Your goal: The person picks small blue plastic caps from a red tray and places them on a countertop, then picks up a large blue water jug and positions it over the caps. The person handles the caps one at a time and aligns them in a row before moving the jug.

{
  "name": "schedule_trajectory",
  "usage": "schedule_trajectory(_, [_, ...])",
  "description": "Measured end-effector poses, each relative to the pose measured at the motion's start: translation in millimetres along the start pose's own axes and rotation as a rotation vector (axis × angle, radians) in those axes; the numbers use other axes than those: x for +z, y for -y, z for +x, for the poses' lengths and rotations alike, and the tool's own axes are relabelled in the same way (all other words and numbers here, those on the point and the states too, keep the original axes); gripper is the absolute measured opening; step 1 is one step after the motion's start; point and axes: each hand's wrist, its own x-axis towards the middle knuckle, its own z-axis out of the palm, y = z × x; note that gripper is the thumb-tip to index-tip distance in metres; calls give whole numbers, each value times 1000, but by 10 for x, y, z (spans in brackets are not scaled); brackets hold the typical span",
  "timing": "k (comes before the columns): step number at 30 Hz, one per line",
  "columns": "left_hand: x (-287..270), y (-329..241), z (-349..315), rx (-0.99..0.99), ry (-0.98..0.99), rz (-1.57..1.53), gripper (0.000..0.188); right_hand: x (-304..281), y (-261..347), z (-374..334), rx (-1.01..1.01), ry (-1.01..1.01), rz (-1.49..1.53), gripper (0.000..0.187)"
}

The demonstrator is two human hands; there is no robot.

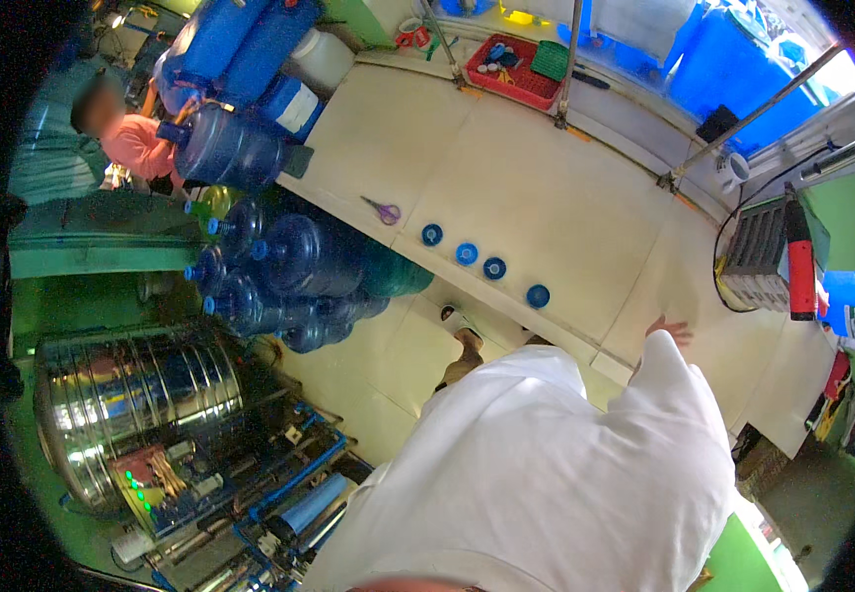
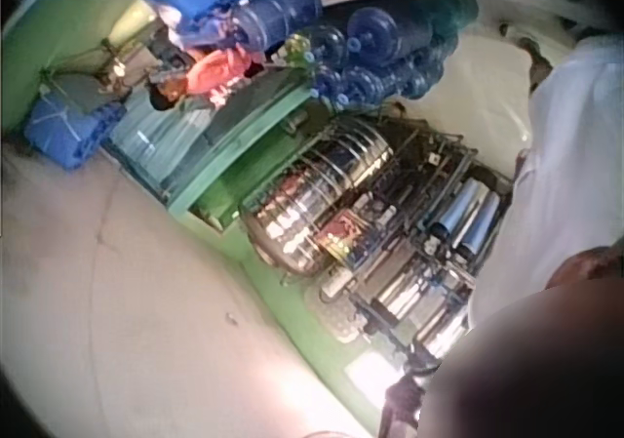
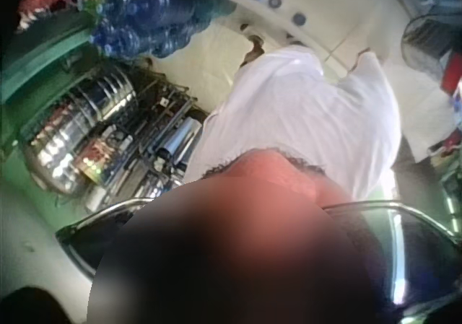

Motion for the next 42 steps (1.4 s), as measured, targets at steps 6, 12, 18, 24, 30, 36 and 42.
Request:
schedule_trajectory(6, [-1946, -529, 1332, 256, -263, 135, 47, 141, 1227, -1208, -178, 62, 142, 79])
schedule_trajectory(12, [-3757, -2691, 2678, 537, -219, -171, 52, -405, 2514, -1975, -969, 167, 217, 91])
schedule_trajectory(18, [-4272, -4028, 3970, 472, -98, 207, 77, -579, 2657, -2288, -913, 212, 23, 115])
schedule_trajectory(24, [-3994, -4445, 4647, 50, -158, 475, 128, -945, 2854, -2145, -912, 339, -50, 89])
schedule_trajectory(30, [-3728, -4447, 4669, -15, -253, 507, 152, -1909, 4492, -1836, -1319, -340, 680, 33])
schedule_trajectory(36, [-3746, -4409, 4658, 37, -301, 482, 152, -2286, 6448, -1383, -1077, 117, 428, 39])
schedule_trajectory(42, [-3817, -4435, 4564, 52, -269, 481, 150, -1933, 6868, -1025, -1072, 45, 213, 42])
